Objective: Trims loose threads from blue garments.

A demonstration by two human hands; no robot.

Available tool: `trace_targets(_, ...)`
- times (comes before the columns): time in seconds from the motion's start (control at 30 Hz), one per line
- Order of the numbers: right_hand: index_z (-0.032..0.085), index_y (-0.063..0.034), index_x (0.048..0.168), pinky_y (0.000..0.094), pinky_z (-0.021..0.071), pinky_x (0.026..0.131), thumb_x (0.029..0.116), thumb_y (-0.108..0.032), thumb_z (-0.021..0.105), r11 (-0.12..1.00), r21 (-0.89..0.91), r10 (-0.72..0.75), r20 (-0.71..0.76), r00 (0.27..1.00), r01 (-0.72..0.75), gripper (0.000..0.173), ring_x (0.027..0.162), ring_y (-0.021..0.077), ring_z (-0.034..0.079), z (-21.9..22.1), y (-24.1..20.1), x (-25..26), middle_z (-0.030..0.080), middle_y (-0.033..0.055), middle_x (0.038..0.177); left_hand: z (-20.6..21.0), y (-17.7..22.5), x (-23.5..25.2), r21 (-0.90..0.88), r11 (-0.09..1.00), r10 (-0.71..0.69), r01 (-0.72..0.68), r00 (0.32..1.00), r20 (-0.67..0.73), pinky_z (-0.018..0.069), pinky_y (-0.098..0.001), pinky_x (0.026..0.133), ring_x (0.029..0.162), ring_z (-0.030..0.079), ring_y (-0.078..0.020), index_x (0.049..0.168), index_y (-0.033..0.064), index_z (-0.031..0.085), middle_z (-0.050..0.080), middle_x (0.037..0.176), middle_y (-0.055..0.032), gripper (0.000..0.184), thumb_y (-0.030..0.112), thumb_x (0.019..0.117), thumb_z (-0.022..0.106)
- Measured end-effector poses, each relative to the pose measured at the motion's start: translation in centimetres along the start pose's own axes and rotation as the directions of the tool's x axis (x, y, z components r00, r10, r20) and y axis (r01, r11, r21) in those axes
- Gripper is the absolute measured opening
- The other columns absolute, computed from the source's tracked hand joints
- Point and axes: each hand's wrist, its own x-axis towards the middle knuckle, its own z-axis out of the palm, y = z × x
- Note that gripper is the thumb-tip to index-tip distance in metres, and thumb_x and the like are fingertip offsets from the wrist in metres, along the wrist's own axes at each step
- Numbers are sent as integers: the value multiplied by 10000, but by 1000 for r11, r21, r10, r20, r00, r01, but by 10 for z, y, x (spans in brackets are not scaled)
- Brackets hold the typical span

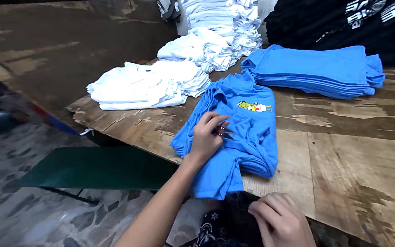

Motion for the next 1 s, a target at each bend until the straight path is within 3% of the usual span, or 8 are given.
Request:
trace_targets(0.27,793,-174,992,329,524,806,975,-285,677,986,95,152,-129,980,-140,161,909,169,659,-3,-6,-6,729,43,973,-81,21,-141,-107,994,-9,26,988,156,570,-287,802,890,657,-96,1258,192,606,677,1009,11,529,503,871,788)
trace_targets(0.4,769,-232,1134,374,505,946,975,-263,666,990,135,61,-209,976,-34,192,1105,180,641,17,-25,12,737,-10,1187,-99,17,-162,-41,998,-43,51,984,174,560,-251,853,969,651,-88,1033,172,703,675,1016,13,110,258,964,699)
trace_targets(0.5,702,-270,1263,428,404,1065,1001,-436,615,994,40,-93,-192,977,102,322,1231,168,601,38,-43,38,692,-51,1330,-111,30,-144,-77,996,-45,55,992,116,568,-245,844,962,666,-76,1019,164,695,698,1029,28,92,250,990,678)
trace_targets(0.63,699,-180,793,561,479,919,743,-284,737,995,-99,5,-269,963,-33,122,930,256,699,48,-44,72,722,17,864,-121,49,-127,-34,997,68,-65,991,113,523,-250,784,888,641,-93,1028,141,655,680,999,9,120,254,997,679)
trace_targets(0.7,674,-142,765,514,521,782,659,-216,744,991,-51,101,-309,946,-123,147,850,277,689,28,-29,76,695,63,830,-126,51,-124,-18,995,98,-97,987,129,509,-235,779,881,631,-95,1021,135,636,666,997,3,126,258,1009,661)
trace_targets(0.8,772,-141,1003,308,601,780,896,-145,726,983,170,-36,-163,986,64,116,903,184,695,-4,-8,44,712,80,947,-130,47,-136,36,994,88,-100,964,252,513,-264,789,886,636,-122,1032,137,639,671,995,-13,116,251,1029,618)
trace_targets(0.9,780,-87,968,318,586,726,955,-8,648,930,319,-233,132,963,181,154,837,224,697,-22,-5,9,721,101,877,-122,40,-149,44,998,36,-54,939,343,493,-307,754,834,628,-137,1014,155,684,685,915,-2,131,279,995,647)
trace_targets(1.0,778,-94,921,406,606,738,965,-96,667,976,205,-139,353,925,68,119,879,268,729,-32,-6,-3,748,113,963,-118,51,-141,-24,988,-136,150,947,292,527,-288,843,960,630,-92,1198,211,667,668,1054,13,399,471,903,737)
